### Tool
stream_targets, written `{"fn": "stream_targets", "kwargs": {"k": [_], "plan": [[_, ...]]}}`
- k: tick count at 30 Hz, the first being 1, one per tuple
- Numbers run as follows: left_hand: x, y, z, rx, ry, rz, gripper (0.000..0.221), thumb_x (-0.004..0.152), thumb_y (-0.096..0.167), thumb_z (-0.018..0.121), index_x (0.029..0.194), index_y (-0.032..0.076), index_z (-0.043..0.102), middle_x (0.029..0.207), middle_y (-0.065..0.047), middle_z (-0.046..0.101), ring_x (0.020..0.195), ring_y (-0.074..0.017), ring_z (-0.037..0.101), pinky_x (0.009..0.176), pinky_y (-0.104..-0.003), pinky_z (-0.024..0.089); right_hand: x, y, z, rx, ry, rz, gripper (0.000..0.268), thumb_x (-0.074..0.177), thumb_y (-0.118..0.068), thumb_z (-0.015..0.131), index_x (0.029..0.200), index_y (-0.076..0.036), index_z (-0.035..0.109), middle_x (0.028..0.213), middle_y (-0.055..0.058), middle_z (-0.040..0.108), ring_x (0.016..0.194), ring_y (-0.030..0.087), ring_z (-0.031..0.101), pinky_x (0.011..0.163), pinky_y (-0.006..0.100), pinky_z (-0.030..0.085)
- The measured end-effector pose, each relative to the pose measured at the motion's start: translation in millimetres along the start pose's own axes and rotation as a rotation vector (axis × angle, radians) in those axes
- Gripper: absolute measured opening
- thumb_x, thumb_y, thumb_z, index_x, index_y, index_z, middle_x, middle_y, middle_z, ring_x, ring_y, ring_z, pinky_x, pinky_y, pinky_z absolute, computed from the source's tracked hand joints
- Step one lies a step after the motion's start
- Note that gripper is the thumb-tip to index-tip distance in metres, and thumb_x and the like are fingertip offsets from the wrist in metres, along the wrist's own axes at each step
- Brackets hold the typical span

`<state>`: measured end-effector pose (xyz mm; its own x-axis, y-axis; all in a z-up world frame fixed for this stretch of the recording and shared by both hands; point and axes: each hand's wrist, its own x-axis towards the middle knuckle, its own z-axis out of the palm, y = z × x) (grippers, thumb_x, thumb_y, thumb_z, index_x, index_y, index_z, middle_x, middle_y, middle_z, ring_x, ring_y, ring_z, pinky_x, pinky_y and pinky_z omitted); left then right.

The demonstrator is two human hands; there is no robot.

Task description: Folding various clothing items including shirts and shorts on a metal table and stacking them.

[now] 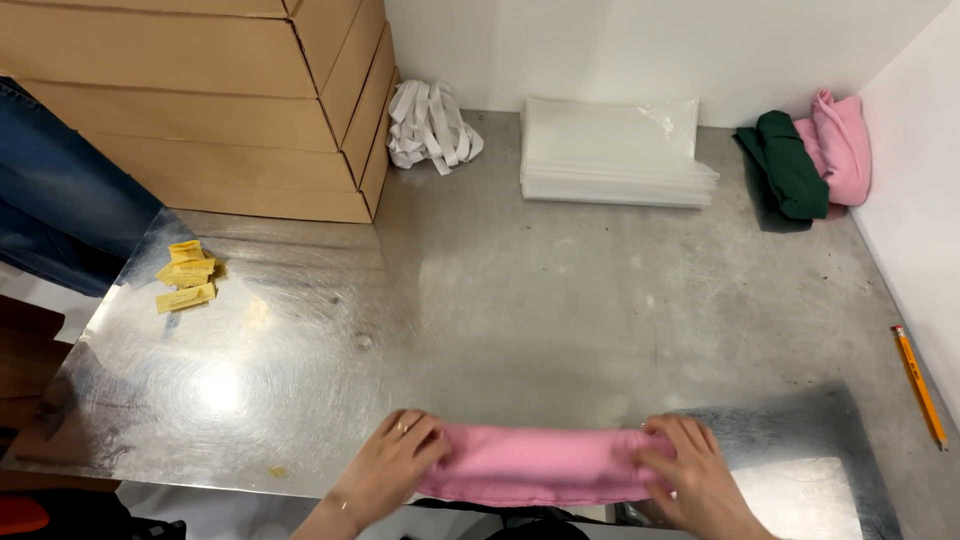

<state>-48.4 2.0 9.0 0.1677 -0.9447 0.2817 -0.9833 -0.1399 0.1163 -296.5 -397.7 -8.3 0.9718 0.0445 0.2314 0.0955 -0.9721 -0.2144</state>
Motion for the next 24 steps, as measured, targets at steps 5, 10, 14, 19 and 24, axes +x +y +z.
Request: {"fn": "stream_targets", "kwargs": {"k": [5,10,14,19,24], "plan": [[-24,23,-10,-0.289,-0.106,-0.154,0.028,0.085,0.032,0.080,0.099,0.015,0.063,0.148,-0.018,0.049,0.135,-0.0391,0.047,0.107,-0.052,0.041,-36,-10,19,0.090,0.049,-0.099,0.025,0.078,-0.050,0.087,0.096,-0.033,0.082,0.152,0.009,0.055,0.144,0.035,0.046,0.119,0.062,0.030],[-16,22,21,-0.349,-0.262,-0.482,0.034,0.094,0.035,0.075,0.115,0.014,0.060,0.127,-0.002,0.059,0.119,-0.0273,0.054,0.088,-0.045,0.053,-16,-12,23,0.001,0.089,-0.032,0.016,0.074,-0.031,0.083,0.091,-0.032,0.083,0.154,-0.004,0.054,0.148,0.033,0.043,0.125,0.070,0.020],[19,25,15,-0.386,-0.557,-0.824,0.064,0.077,0.056,0.075,0.123,0.021,0.047,0.110,-0.001,0.070,0.101,-0.0291,0.068,0.086,-0.046,0.057,37,-49,2,0.080,0.099,0.275,0.012,0.081,-0.016,0.072,0.093,-0.019,0.075,0.149,0.003,0.056,0.151,0.033,0.039,0.128,0.065,0.025],[67,26,-53,-0.469,-1.003,-0.861,0.041,0.070,0.059,0.063,0.090,0.024,0.070,0.092,0.002,0.073,0.086,-0.0224,0.069,0.075,-0.035,0.053,61,-134,26,0.900,0.028,0.485,0.057,0.090,-0.024,0.075,0.144,-0.017,0.060,0.149,0.002,0.067,0.137,0.019,0.065,0.112,0.038,0.053],[121,39,-99,-1.304,-0.847,-0.959,0.043,0.084,0.043,0.070,0.116,0.014,0.071,0.093,0.008,0.064,0.080,-0.0051,0.055,0.066,-0.020,0.039,63,-149,39,1.408,0.190,0.986,0.037,0.099,-0.018,0.061,0.129,-0.010,0.082,0.130,0.002,0.085,0.068,0.011,0.052,0.062,0.022,0.042]]}}
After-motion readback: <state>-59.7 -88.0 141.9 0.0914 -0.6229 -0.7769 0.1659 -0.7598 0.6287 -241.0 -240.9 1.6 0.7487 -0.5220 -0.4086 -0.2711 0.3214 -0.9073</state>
